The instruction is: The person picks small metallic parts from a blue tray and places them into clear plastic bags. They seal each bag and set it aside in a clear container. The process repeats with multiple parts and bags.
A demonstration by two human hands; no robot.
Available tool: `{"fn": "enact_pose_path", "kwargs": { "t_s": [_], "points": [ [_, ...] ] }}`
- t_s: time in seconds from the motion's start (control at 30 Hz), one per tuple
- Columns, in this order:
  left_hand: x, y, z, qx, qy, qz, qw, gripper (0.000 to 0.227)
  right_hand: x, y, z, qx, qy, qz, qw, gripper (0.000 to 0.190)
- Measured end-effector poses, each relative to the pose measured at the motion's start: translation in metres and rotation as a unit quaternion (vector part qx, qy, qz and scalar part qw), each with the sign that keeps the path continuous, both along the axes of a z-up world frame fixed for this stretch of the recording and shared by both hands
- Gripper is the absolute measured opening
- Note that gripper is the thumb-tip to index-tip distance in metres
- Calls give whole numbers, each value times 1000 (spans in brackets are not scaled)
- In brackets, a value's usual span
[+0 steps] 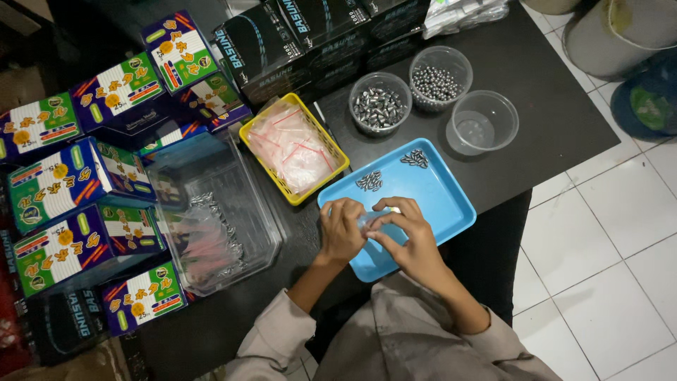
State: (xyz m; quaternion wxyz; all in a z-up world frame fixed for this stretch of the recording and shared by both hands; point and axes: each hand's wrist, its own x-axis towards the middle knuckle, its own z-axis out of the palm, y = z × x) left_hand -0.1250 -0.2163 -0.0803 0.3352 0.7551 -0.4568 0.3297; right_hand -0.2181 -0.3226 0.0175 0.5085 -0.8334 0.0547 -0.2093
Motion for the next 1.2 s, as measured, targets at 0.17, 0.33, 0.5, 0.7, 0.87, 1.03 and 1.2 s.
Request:
{"fn": "enact_pose_path", "kwargs": {
  "t_s": [0.17, 0.33, 0.5, 0.7, 0.87, 1.03, 1.2],
  "points": [
    [2, 3, -6, 22, 17, -24, 999, 16, -2, 4, -5, -116, -75, -8, 990, 7],
    [0, 3, 14, 15, 34, -71, 997, 9, -1, -1, -17, -250, -139, 26, 958, 6],
    [-1, 2, 15, 11, 128, -147, 981, 21, 0, -13, -10, -279, -103, 61, 953, 15],
    [8, 4, 18, -38, 373, -326, 867, 43, -2, -25, 6, -248, -48, 112, 961, 19],
    [11, 3, 18, -54, 401, -348, 846, 36, -2, -30, 6, -255, -45, 115, 959, 18],
    [11, 3, 8, -54, 421, -292, 857, 30, 1, -32, 3, -212, -36, 131, 968, 15],
    [11, 3, 3, -135, 494, -259, 819, 30, 20, -54, -20, -61, 16, 27, 998, 19]
  ]
}}
